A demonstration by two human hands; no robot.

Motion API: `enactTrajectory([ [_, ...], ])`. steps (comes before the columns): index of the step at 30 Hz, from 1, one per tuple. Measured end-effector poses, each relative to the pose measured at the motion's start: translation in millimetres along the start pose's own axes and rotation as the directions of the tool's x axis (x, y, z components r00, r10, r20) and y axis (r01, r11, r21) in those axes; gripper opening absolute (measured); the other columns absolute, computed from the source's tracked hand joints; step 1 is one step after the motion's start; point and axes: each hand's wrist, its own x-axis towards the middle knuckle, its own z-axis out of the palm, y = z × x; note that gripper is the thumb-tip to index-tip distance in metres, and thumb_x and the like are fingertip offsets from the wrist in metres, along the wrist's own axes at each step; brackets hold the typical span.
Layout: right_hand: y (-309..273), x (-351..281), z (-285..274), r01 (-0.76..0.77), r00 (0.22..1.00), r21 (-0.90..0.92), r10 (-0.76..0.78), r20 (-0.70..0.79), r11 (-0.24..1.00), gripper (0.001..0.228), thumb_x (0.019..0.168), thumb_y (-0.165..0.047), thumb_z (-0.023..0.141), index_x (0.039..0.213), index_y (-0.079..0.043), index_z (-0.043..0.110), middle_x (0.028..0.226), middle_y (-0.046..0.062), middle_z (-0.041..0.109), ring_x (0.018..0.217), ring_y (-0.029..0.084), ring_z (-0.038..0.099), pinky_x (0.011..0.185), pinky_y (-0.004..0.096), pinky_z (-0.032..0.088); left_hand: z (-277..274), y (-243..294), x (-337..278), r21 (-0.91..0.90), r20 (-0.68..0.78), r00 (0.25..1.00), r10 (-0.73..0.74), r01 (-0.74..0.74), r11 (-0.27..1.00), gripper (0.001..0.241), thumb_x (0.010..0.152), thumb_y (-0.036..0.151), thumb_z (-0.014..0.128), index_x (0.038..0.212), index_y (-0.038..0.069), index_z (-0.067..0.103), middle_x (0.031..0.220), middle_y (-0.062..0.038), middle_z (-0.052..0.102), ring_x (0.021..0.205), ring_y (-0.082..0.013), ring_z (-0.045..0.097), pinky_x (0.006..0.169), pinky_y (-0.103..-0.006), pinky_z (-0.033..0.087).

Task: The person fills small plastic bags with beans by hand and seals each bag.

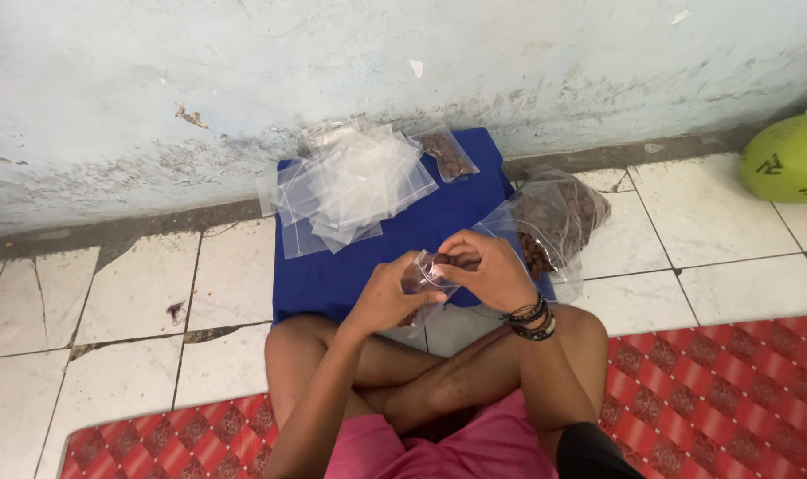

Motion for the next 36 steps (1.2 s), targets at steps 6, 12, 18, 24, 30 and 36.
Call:
enactTrajectory([
  [6, -13.8, -7.1, 1.5, 0.005, 0.998, -0.031, -0.003, 0.059, 1.000, 0.023, 0.086, -0.018, 0.085, 0.104, -0.004, 0.081, 0.089, 0.019, 0.081, 0.082, 0.023, 0.077, 0.065, 0.040, 0.065, 0.3, -14.3, -6.9, -0.067, 0.062, 0.997, -0.038, 0.043, 0.997, 0.042, 0.076, 0.025, 0.093, 0.107, 0.004, 0.073, 0.091, -0.022, 0.079, 0.086, -0.0294, 0.076, 0.076, -0.0480, 0.059],
  [12, -0.1, -5.9, 7.6, -0.063, 0.973, -0.047, 0.072, 0.221, 0.997, 0.032, 0.088, -0.011, 0.079, 0.118, 0.000, 0.077, 0.110, 0.022, 0.080, 0.102, 0.033, 0.078, 0.080, 0.044, 0.066, -4.0, 7.8, -9.2, 0.067, 0.210, 0.978, -0.017, 0.003, 0.998, 0.044, 0.085, 0.029, 0.085, 0.111, 0.003, 0.061, 0.092, -0.026, 0.076, 0.086, -0.0455, 0.073, 0.077, -0.0542, 0.056],
  [18, -3.3, -13.1, 11.3, -0.072, 0.928, -0.103, 0.104, 0.357, 0.992, 0.032, 0.090, -0.013, 0.079, 0.120, -0.002, 0.076, 0.116, 0.018, 0.080, 0.110, 0.030, 0.075, 0.083, 0.044, 0.065, -5.9, -6.9, -12.3, 0.134, 0.273, 0.959, -0.073, 0.037, 0.990, 0.052, 0.077, 0.037, 0.089, 0.108, 0.008, 0.058, 0.086, -0.026, 0.072, 0.087, -0.0478, 0.071, 0.071, -0.0527, 0.052],
  [24, -30.9, -3.8, 1.4, 0.012, 0.902, -0.284, 0.112, 0.418, 0.959, 0.038, 0.087, -0.019, 0.082, 0.122, -0.005, 0.077, 0.112, 0.018, 0.080, 0.114, 0.030, 0.074, 0.083, 0.042, 0.066, -7.0, 6.8, -8.4, 0.103, 0.243, 0.970, 0.006, -0.031, 0.994, 0.063, 0.072, 0.036, 0.092, 0.120, 0.011, 0.059, 0.091, -0.024, 0.076, 0.095, -0.0460, 0.074, 0.078, -0.0539, 0.054],
  [30, -78.2, 3.7, -20.3, 0.132, 0.955, -0.586, 0.056, 0.290, 0.800, 0.028, 0.089, -0.035, 0.080, 0.113, -0.019, 0.082, 0.090, 0.009, 0.083, 0.098, 0.031, 0.078, 0.077, 0.044, 0.064, -12.6, 27.7, -7.9, 0.155, 0.015, 0.990, 0.137, -0.138, 0.978, 0.081, 0.075, 0.044, 0.091, 0.140, 0.013, 0.052, 0.122, -0.021, 0.074, 0.119, -0.0454, 0.067, 0.101, -0.0568, 0.052],
  [36, -103.6, 5.9, -18.7, 0.384, 0.923, -0.436, -0.340, 0.180, 0.814, 0.024, 0.095, -0.013, 0.075, 0.118, -0.009, 0.078, 0.094, 0.019, 0.081, 0.092, 0.039, 0.078, 0.062, 0.043, 0.065, -11.4, -4.0, 1.9, 0.149, -0.179, 0.966, 0.185, -0.159, 0.976, 0.069, 0.069, 0.034, 0.097, 0.123, 0.010, 0.062, 0.106, -0.019, 0.077, 0.106, -0.0415, 0.073, 0.096, -0.0547, 0.057],
])
